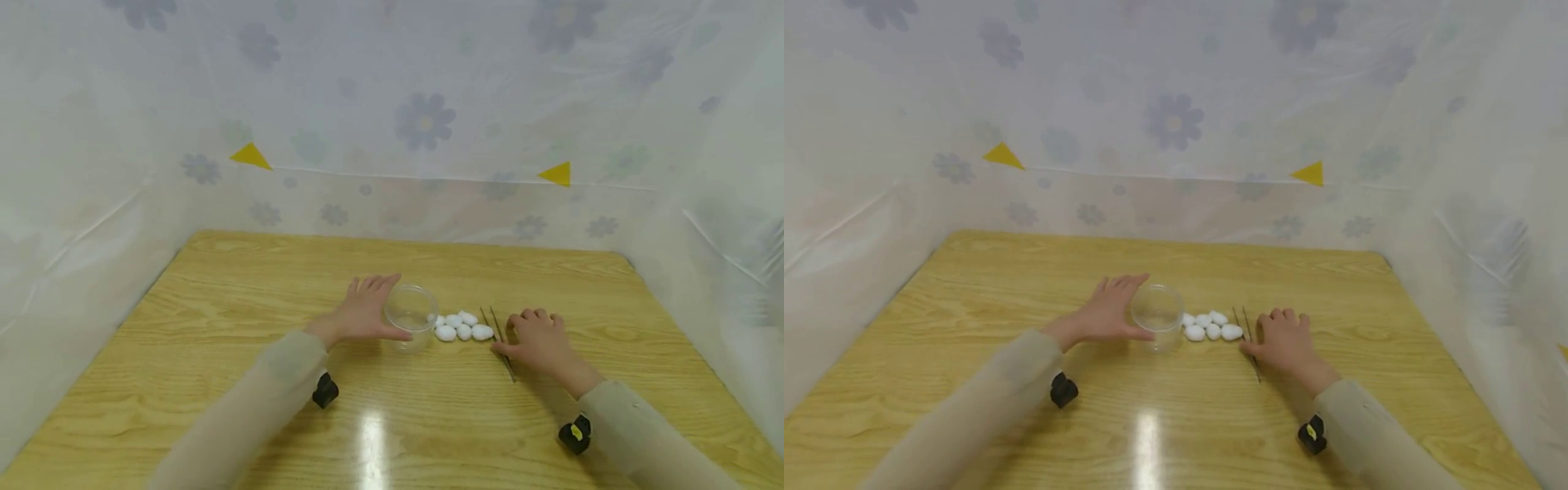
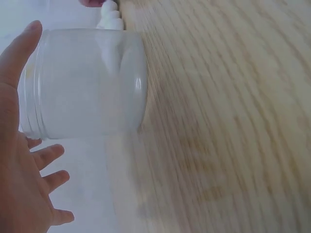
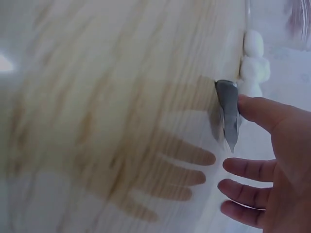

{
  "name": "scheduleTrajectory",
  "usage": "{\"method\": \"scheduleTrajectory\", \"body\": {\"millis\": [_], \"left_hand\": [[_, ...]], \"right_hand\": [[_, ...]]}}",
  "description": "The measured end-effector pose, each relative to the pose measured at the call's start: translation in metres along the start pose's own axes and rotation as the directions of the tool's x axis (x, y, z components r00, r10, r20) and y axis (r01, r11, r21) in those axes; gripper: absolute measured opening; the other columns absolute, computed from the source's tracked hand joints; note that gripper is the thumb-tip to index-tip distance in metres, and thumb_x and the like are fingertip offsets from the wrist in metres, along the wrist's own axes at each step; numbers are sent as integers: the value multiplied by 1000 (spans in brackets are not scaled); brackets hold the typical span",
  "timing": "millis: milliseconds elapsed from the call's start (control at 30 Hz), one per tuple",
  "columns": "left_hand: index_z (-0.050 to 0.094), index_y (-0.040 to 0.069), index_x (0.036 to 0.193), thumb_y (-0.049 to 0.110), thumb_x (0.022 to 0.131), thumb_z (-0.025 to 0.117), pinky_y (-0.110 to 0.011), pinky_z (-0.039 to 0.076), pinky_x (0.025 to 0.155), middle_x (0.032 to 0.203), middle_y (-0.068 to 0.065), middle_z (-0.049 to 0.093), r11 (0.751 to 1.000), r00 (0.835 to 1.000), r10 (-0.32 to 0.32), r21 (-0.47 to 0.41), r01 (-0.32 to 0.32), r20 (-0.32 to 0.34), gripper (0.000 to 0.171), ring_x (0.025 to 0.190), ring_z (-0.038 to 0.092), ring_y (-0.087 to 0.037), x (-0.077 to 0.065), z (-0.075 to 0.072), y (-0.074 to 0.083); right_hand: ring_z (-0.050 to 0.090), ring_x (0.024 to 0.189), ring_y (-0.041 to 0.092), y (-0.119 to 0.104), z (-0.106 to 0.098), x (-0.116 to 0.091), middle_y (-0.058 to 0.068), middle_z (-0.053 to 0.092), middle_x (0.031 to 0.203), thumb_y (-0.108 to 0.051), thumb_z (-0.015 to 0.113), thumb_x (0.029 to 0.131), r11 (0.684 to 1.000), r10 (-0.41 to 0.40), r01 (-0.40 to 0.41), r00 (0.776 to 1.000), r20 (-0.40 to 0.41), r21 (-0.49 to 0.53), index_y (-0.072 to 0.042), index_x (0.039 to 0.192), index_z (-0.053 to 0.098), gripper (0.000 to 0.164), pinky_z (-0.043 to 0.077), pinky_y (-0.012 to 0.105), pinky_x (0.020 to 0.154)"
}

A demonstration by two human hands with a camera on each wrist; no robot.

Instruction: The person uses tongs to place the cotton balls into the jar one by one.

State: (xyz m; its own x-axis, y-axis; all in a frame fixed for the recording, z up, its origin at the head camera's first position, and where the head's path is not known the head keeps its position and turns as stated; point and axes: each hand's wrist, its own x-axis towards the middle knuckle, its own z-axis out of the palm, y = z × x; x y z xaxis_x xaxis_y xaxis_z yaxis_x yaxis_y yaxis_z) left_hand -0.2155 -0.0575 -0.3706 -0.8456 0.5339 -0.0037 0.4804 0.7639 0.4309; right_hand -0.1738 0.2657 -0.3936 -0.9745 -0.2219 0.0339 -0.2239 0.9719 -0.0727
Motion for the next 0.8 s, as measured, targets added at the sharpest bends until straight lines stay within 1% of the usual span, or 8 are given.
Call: {"method": "scheduleTrajectory", "body": {"millis": [67, 133, 200, 367, 467, 600, 667, 800], "left_hand": [[18, 14, 150, 61, 69, 72, -60, 4, 113, 151, -8, 32, 1000, 1000, -6, -27, 6, -3, 107, 140, 25, -32, 2, 2, 2], [23, 13, 149, 58, 69, 73, -60, 4, 113, 149, -7, 35, 999, 1000, -10, -49, 10, -7, 105, 139, 28, -31, 4, 3, 3], [27, 12, 147, 56, 71, 74, -59, 4, 113, 147, -6, 39, 998, 1000, -14, -69, 14, -4, 101, 138, 30, -30, 5, 5, 4], [32, 11, 144, 51, 74, 74, -57, 4, 114, 141, -5, 47, 993, 1000, -18, -119, 21, 20, 91, 134, 37, -28, 5, 5, 4], [32, 11, 143, 49, 75, 74, -56, 4, 114, 140, -5, 47, 988, 999, -18, -155, 23, 35, 88, 132, 38, -28, 5, 5, 4], [31, 11, 143, 48, 76, 73, -55, 4, 114, 141, -5, 47, 983, 998, -21, -180, 30, 54, 87, 133, 38, -28, 5, 4, 3], [30, 12, 144, 48, 76, 73, -55, 4, 115, 141, -4, 46, 983, 998, -24, -181, 35, 62, 88, 133, 38, -27, 5, 4, 3], [28, 12, 145, 49, 76, 73, -54, 5, 115, 143, -4, 45, 982, 997, -27, -186, 41, 75, 90, 133, 38, -27, 6, 3, 3]], "right_hand": [[56, 79, 30, -2, 0, 1, 5, 62, 79, -51, 66, 80, 1000, 15, -15, 999, 36, 5, -12, 87, 62, 39, 37, 58, 80], [54, 66, 22, -3, -1, 2, 0, 59, 68, -50, 65, 81, 999, 29, -30, 997, 78, 15, -13, 82, 60, 38, 38, 54, 74], [51, 59, 17, -4, -1, 2, -3, 57, 61, -49, 64, 82, 999, 41, -44, 993, 113, 29, -13, 79, 59, 37, 38, 52, 73], [48, 55, 14, -7, -1, 3, -3, 56, 59, -47, 62, 85, 995, 68, -78, 985, 157, 55, -13, 78, 57, 36, 37, 48, 70], [47, 53, 14, -9, 0, 5, -2, 56, 60, -45, 61, 87, 992, 90, -103, 979, 181, 68, -11, 80, 56, 35, 40, 39, 59], [43, 49, 14, -10, 1, 8, 1, 52, 59, -39, 59, 89, 987, 105, -128, 972, 212, 95, -10, 81, 54, 31, 32, 28, 44], [43, 50, 14, -9, 1, 10, 2, 52, 61, -35, 58, 90, 987, 104, -127, 972, 213, 99, -9, 81, 53, 28, 31, 27, 44], [47, 55, 16, -7, 1, 13, 4, 55, 67, -27, 55, 91, 986, 96, -121, 973, 212, 112, -6, 84, 54, 22, 34, 29, 47]]}}
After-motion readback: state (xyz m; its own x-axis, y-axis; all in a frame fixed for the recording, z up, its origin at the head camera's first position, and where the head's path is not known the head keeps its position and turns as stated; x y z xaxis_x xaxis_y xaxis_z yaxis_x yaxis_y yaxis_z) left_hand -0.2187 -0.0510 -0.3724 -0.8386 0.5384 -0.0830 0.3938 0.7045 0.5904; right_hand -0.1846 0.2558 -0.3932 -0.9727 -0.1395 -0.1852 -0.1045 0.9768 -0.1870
